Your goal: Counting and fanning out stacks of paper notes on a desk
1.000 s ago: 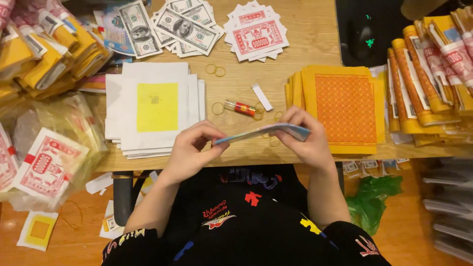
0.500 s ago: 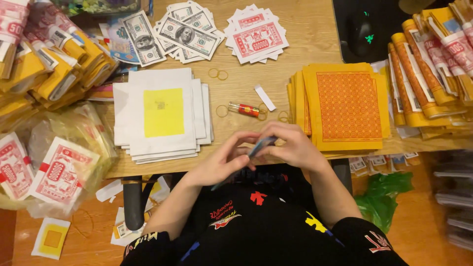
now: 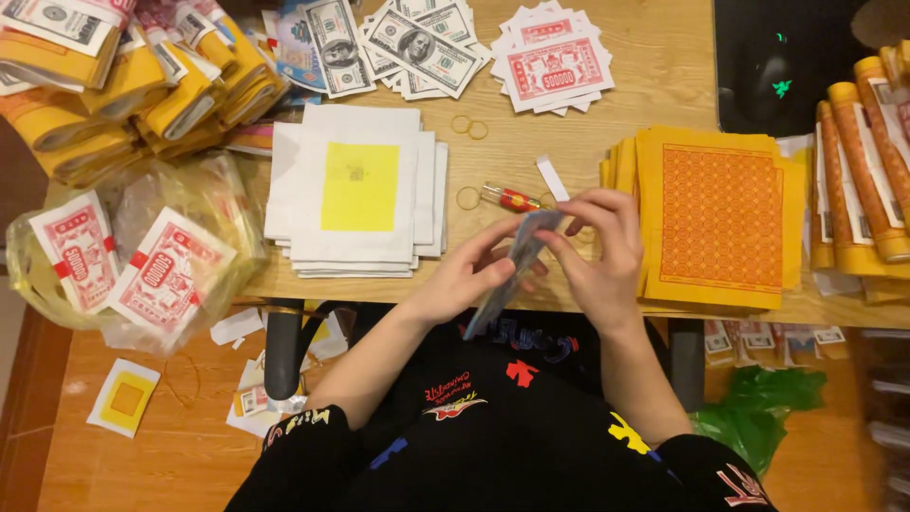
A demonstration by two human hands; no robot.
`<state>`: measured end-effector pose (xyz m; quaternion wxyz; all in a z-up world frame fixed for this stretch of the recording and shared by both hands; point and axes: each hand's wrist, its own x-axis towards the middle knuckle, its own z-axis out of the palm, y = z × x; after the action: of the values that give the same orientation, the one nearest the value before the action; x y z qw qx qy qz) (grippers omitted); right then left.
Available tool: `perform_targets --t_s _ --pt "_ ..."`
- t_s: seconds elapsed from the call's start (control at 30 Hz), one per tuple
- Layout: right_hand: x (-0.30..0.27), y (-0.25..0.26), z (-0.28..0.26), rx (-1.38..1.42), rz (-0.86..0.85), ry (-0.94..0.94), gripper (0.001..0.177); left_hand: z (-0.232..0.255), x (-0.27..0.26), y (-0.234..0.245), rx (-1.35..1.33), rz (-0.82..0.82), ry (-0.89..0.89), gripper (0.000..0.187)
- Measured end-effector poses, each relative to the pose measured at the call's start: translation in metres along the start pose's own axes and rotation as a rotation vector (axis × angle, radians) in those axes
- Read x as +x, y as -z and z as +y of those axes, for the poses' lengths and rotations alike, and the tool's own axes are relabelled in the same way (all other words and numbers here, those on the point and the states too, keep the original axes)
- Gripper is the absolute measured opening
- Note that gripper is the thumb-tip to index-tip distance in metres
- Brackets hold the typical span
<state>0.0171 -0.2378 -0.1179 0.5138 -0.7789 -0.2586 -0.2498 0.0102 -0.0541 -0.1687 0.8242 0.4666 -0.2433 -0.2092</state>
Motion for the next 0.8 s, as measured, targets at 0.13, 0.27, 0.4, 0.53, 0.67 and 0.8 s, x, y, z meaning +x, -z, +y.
perform_targets --t_s 0.13,0.27,0.4,0.53,0.67,0.8 --pt "-0.009 -0.015 -0.017 -0.021 -0.081 -0.042 0.028 0.002 0.011 -0.002 0.115 0.191 -0.158 0.093" --pt "-0.014 -0.015 -0.016 0.221 -0.345 -0.013 0.051 -0.004 0.008 0.005 0.147 0.396 -0.216 0.083" --pt "-0.017 -0.005 -0.011 0.114 -0.355 -0.055 0.046 -0.010 0.005 0.010 0.291 0.503 -0.270 0.061" --pt "-0.009 0.021 -0.004 0.084 -0.313 -0.172 0.025 0.021 0.002 0.006 0.631 0.374 -0.281 0.026" --pt "-0.003 0.029 -0.006 0.037 -0.320 -0.166 0.016 0.079 0.002 -0.020 0.794 0.052 -0.204 0.024" --pt "-0.004 0.022 -0.003 0.130 -0.263 -0.188 0.015 0.051 -0.002 -0.010 0.706 0.092 -0.208 0.020"
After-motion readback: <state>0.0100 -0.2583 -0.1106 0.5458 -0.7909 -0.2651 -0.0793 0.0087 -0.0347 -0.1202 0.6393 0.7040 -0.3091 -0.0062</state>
